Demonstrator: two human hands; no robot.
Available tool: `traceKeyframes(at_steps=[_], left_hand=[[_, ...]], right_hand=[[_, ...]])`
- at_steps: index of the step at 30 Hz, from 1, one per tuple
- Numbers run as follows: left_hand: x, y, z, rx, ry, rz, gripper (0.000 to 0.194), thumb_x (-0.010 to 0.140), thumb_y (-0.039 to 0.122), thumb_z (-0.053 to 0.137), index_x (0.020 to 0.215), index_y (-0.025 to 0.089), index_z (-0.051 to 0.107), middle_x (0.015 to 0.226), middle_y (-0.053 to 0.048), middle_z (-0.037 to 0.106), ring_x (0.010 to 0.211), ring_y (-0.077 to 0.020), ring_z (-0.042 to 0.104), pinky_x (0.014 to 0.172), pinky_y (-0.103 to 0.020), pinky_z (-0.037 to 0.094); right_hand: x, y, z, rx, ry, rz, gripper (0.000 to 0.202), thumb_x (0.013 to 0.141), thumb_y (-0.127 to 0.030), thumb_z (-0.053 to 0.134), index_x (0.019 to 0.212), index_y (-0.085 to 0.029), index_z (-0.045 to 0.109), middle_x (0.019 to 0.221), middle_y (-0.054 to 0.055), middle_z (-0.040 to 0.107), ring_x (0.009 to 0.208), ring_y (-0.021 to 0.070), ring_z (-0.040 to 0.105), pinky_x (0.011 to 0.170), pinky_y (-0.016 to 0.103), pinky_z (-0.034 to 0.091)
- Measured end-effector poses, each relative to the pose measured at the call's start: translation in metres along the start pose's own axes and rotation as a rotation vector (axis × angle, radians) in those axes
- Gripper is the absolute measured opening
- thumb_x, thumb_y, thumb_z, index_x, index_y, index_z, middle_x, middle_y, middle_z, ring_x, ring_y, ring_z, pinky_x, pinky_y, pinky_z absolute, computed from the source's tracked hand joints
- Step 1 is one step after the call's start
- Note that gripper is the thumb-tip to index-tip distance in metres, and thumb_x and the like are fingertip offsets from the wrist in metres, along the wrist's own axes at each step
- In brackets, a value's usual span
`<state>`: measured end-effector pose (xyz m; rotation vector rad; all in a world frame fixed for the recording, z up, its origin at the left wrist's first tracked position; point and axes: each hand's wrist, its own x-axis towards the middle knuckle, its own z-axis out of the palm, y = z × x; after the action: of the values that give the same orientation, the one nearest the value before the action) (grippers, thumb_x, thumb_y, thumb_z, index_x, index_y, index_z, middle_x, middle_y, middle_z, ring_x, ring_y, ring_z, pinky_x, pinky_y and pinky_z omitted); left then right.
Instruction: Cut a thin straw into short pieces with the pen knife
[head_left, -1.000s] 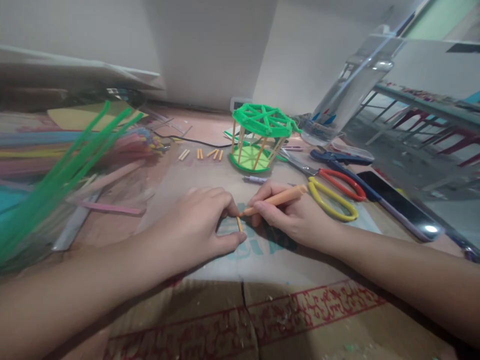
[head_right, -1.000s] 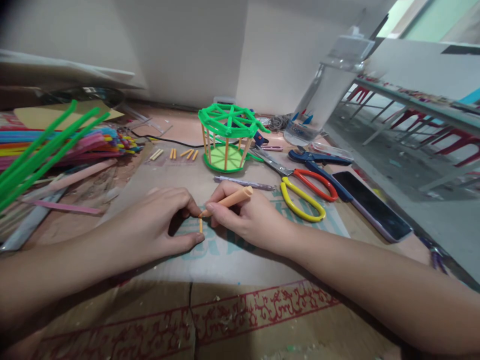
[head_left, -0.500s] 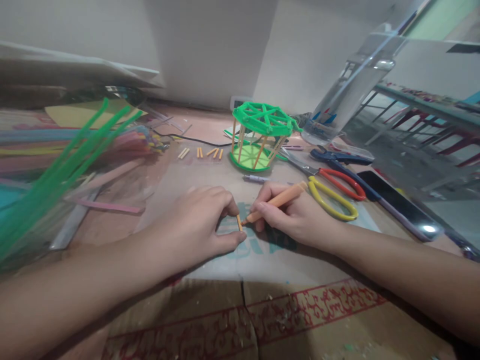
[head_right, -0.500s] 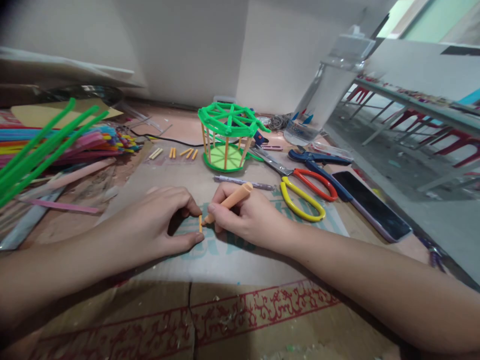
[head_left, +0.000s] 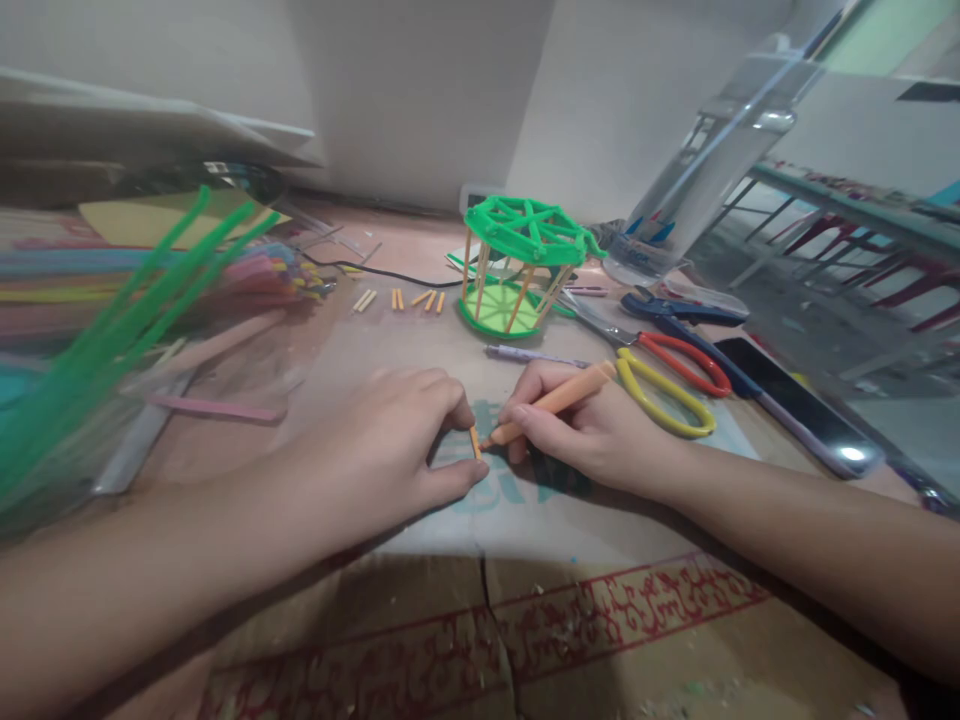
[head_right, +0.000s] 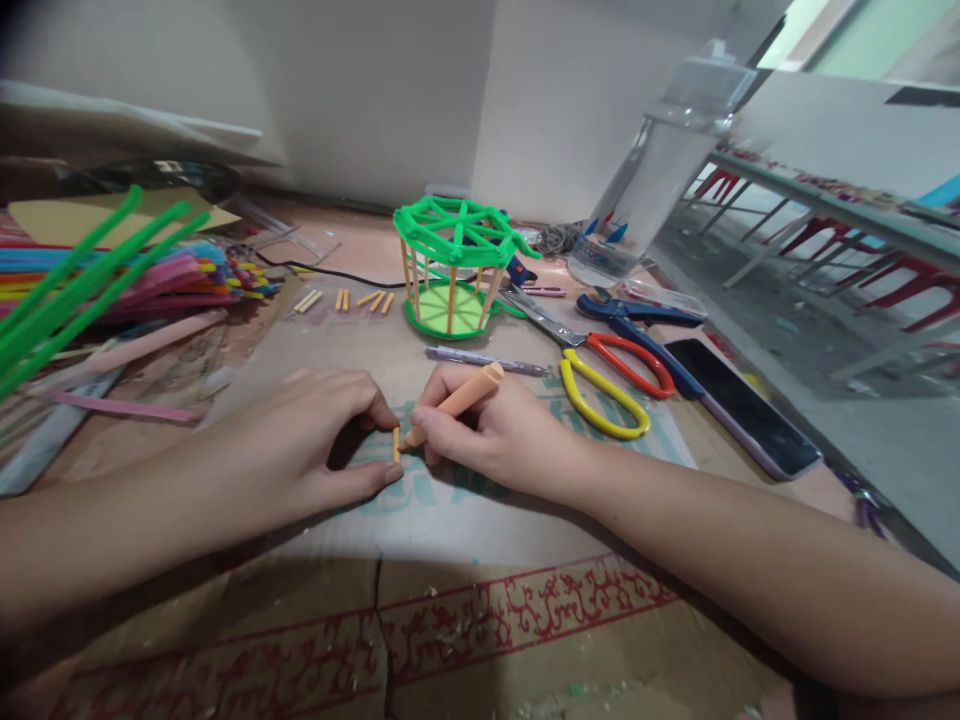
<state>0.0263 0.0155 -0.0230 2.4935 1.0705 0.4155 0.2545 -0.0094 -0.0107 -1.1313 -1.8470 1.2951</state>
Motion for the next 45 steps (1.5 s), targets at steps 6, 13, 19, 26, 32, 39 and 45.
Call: traceKeyframes(at_steps=[6,13,19,26,32,39,45], left_hand=[[-0.0007,0.0019,-0.0045,0.039,-0.031,-0.016,0.021,0.084,0.043,0.070,0.089,0.024,0.066,0.083,-0.003,0.066,0.081,-0.0265,0.061,0.071,-0.038,0.040],[0.0001,0.0013,-0.0036,0.038,-0.036,-0.016,0.022,0.084,0.044,0.070,0.092,0.023,0.066,0.086,-0.004,0.069,0.083,-0.0269,0.063,0.072,-0.038,0.042],[-0.0007,0.0016,-0.0041,0.028,-0.045,-0.018,0.022,0.085,0.043,0.069,0.093,0.023,0.066,0.089,-0.004,0.069,0.086,-0.0270,0.063,0.074,-0.038,0.043],[-0.0006,0.0016,-0.0038,0.034,-0.024,0.003,0.021,0.086,0.043,0.067,0.091,0.023,0.066,0.085,-0.003,0.065,0.081,-0.0257,0.060,0.071,-0.036,0.039],[-0.0016,0.0033,-0.0068,0.032,-0.057,-0.008,0.021,0.087,0.043,0.067,0.091,0.022,0.066,0.087,-0.005,0.065,0.081,-0.0265,0.059,0.071,-0.037,0.038],[-0.0024,0.0015,-0.0062,0.018,-0.065,-0.027,0.024,0.087,0.046,0.068,0.095,0.023,0.066,0.092,-0.006,0.068,0.089,-0.0299,0.062,0.075,-0.040,0.041],[-0.0026,0.0009,-0.0059,0.034,-0.063,-0.037,0.024,0.087,0.046,0.069,0.092,0.023,0.065,0.088,-0.005,0.067,0.086,-0.0286,0.062,0.074,-0.039,0.041]], right_hand=[[0.0020,0.0035,0.0004,-0.032,0.054,-0.035,0.023,0.098,-0.039,0.071,0.092,-0.019,0.060,0.073,0.000,0.072,0.065,0.0136,0.066,0.060,0.025,0.052],[0.0019,0.0011,0.0002,-0.017,0.035,-0.018,0.024,0.098,-0.039,0.071,0.090,-0.020,0.059,0.072,0.001,0.073,0.065,0.0142,0.067,0.060,0.025,0.053],[0.0015,0.0004,-0.0006,0.012,-0.012,0.001,0.027,0.097,-0.040,0.072,0.087,-0.020,0.058,0.070,0.002,0.073,0.062,0.0145,0.068,0.057,0.025,0.052],[0.0025,0.0058,0.0017,-0.012,0.072,-0.059,0.020,0.099,-0.034,0.070,0.091,-0.018,0.060,0.072,0.000,0.071,0.063,0.0122,0.064,0.059,0.023,0.049],[0.0037,0.0046,0.0015,-0.005,0.076,-0.064,0.018,0.099,-0.031,0.069,0.092,-0.018,0.060,0.072,0.000,0.071,0.064,0.0117,0.064,0.059,0.022,0.049],[0.0014,-0.0003,0.0002,0.021,0.015,-0.012,0.022,0.097,-0.034,0.072,0.088,-0.019,0.059,0.070,0.001,0.072,0.061,0.0128,0.066,0.055,0.022,0.051],[0.0005,-0.0009,0.0000,0.009,-0.018,-0.030,0.022,0.096,-0.032,0.073,0.085,-0.019,0.059,0.068,0.001,0.073,0.060,0.0130,0.067,0.055,0.022,0.053]])
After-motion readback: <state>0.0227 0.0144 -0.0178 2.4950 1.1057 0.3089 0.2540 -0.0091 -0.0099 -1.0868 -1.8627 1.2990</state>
